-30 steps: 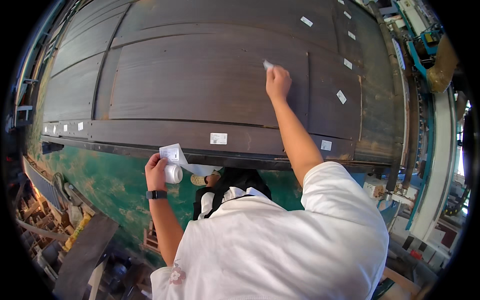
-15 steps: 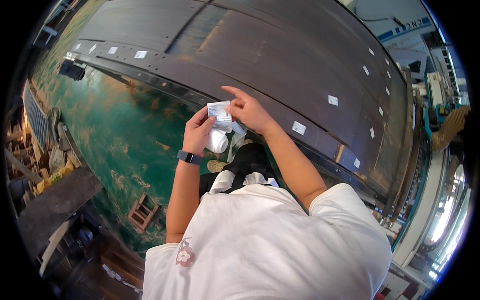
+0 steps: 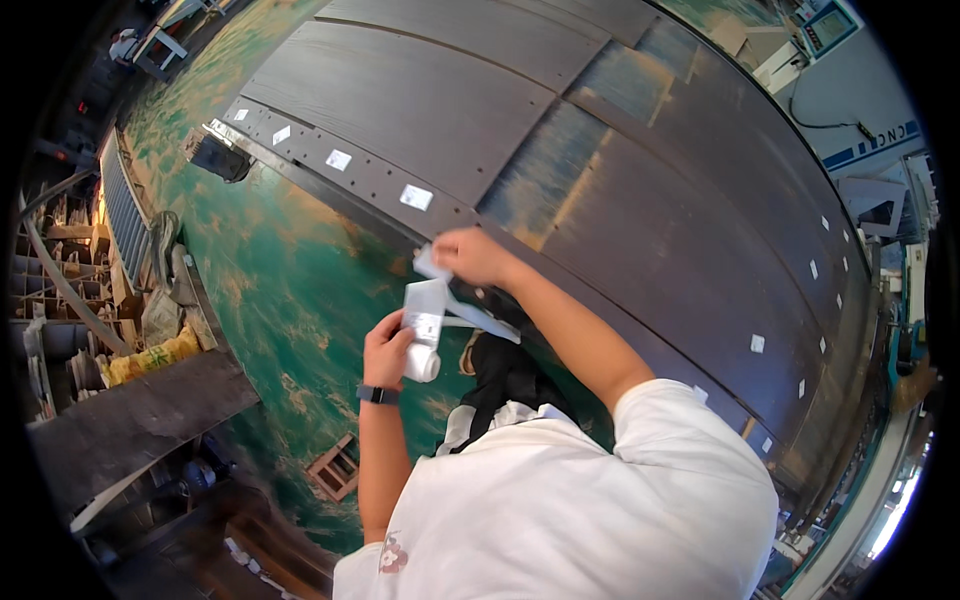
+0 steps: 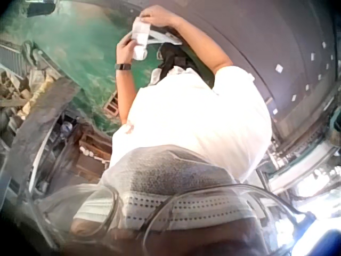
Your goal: The person peels stickers from a roll and applies them to several large dark wood panels on a conveyor belt, then gathers several small wood pieces and carries them across the room to a sorting station.
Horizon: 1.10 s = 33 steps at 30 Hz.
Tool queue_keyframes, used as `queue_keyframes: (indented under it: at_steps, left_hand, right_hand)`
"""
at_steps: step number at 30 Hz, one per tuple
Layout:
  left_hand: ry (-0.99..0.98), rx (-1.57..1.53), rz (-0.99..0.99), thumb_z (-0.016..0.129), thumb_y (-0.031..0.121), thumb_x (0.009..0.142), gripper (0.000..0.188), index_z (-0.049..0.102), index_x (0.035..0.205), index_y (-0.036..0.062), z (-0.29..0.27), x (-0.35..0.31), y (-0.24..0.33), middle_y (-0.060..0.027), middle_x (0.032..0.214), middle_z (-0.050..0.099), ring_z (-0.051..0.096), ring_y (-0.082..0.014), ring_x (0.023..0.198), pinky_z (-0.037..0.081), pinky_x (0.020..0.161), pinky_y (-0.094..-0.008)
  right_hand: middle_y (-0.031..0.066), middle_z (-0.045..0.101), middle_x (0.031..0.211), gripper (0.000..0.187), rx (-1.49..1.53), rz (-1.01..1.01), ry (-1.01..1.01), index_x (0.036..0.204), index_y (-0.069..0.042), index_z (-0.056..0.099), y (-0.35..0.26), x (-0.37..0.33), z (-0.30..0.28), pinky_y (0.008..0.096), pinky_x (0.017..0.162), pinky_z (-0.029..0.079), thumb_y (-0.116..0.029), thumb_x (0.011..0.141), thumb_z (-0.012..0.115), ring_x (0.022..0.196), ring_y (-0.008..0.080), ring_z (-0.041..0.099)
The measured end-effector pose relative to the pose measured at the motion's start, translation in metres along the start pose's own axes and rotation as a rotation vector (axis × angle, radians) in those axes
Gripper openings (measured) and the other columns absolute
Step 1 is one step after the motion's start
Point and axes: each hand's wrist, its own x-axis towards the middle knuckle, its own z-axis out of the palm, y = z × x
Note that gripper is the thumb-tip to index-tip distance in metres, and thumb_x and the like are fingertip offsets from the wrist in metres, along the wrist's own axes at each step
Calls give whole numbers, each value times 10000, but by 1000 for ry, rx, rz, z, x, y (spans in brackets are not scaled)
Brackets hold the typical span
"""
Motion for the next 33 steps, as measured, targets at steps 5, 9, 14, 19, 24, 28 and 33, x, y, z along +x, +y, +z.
queue_keyframes:
  at_steps: [5,9,14,19,24,28,33]
  left_hand:
    - [157,3,-76,583,0,827,137,639,950,-16,-70,72,45,-38,843,640,591,-121,726,477,660,-257]
    - [200,-81,-62,575,11,857,135,625,980,-15,-116,139,83,-48,882,645,597,-120,752,482,691,-263]
    - [189,-179,-39,569,20,879,178,605,1045,-34,-125,240,129,-57,943,637,593,-125,801,486,708,-268]
    - [-18,-120,33,593,-7,861,280,601,1134,-68,-110,369,148,-62,998,641,591,-119,877,474,784,-256]
    - [-329,-178,-104,562,-22,871,318,588,1187,-55,-107,460,181,-80,1036,650,599,-122,916,477,808,-253]
    - [-460,-158,-277,575,-22,845,196,612,1037,-40,-117,486,224,-64,929,651,607,-127,829,485,743,-258]
    - [-573,7,-281,573,-16,819,41,609,838,-7,-110,537,237,-19,800,613,546,-82,693,442,621,-234]
  right_hand:
    - [89,629,1044,306,1277,251,461,1153,-33,553,97,170,-49,331,759,494,-255,946,512,920,197,622]
    - [103,598,1118,353,1277,-67,744,1189,-13,507,170,203,-132,356,914,465,-287,970,470,1048,204,571]
    - [135,546,1275,442,-907,420,500,1189,-8,564,101,177,-102,446,1048,329,-342,902,515,1191,332,491]
    - [265,331,1442,662,-889,533,522,1308,-3,502,41,213,14,453,1136,196,-501,874,539,1359,416,283]
    - [60,642,949,416,464,545,803,1320,-24,490,-35,335,6,254,717,437,-220,953,493,793,94,572]
    - [26,576,820,455,563,378,868,1309,-30,478,-56,419,-9,208,661,427,31,866,565,729,66,524]
    - [68,591,804,219,-349,436,1064,1051,-65,632,-59,444,-53,328,652,470,-111,837,635,716,215,587]
